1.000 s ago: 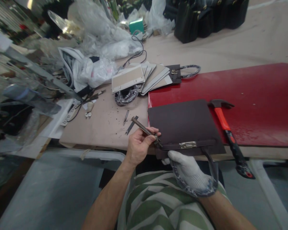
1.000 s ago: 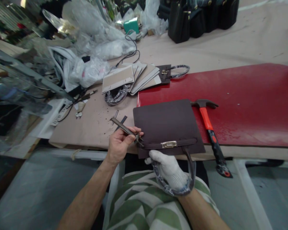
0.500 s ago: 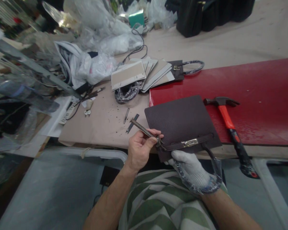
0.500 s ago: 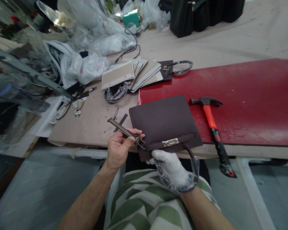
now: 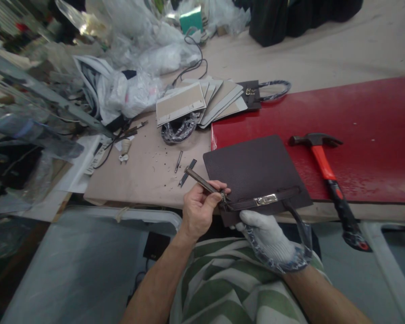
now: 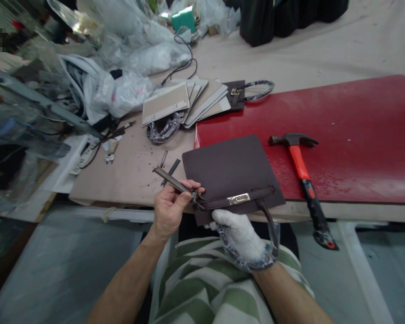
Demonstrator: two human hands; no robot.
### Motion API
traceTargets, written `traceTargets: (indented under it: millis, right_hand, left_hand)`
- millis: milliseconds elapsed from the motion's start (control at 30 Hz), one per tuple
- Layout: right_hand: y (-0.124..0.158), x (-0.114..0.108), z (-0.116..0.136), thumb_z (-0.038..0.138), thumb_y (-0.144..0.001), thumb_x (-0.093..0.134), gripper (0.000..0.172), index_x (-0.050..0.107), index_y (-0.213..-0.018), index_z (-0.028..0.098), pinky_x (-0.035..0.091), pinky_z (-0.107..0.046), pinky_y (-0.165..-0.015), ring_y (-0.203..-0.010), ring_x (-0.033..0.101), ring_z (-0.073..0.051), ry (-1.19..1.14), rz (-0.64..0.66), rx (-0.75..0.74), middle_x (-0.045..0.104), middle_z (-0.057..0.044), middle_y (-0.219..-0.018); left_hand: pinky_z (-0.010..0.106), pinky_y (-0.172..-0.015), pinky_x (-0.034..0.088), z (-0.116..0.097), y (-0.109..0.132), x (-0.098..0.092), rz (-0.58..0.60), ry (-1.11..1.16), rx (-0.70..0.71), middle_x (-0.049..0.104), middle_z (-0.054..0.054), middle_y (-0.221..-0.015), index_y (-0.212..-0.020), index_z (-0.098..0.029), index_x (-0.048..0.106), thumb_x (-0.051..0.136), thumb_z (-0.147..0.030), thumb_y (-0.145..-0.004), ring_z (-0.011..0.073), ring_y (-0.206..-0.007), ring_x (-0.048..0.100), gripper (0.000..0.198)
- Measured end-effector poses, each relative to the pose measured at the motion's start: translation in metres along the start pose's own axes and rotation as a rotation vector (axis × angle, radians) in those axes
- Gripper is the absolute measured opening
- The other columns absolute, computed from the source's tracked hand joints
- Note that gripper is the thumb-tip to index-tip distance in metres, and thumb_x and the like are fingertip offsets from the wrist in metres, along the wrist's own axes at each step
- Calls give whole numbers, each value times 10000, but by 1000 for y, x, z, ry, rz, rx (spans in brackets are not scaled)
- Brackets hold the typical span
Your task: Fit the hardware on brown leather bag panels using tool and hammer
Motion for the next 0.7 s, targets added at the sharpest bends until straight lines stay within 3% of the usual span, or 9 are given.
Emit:
traceTargets:
  millis: [200,400,567,700]
  right_hand:
    - [0,1,2,309,-641,844,493,749,-1117,224,550,-332,-652,-702,636,-203,5,-3,-63,735,-23,-819]
    - [0,-2,-1,324,-608,854,344,744,-907,195,524,-320,-616,-635,587,-173,14,12,-26,700,-18,-765]
    - [0,-5,0,312,-590,869,357,757,-913,211,540,-326,-622,-687,607,-183,30,-3,-54,736,-28,-879]
    - [-2,-8,1,327,-582,872,292,759,-824,211,543,-343,-614,-650,601,-191,65,26,-58,726,-38,-790]
  left_hand:
    - [310,-826,630,7,-1,-3,19,41,0,751,86,-1048,-998,-165,689,781,-381,-895,235,-923,782,256]
    - [316,-826,625,15,-2,-5,1,87,-43,755,84,-1026,-987,-165,677,800,-407,-874,233,-907,783,295]
    - [288,-774,622,13,-1,-3,-51,133,-125,758,71,-994,-957,-165,665,817,-415,-852,220,-872,782,310]
    - [289,-785,621,9,1,-1,-34,163,-110,761,73,-998,-954,-163,672,829,-410,-840,223,-887,783,315]
Point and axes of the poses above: each hand's wrist, its own y-axis away from the middle knuckle, its own x-axis out of the palm, z = x × y, the point moved 3 cm from there along -y, towards the middle knuckle
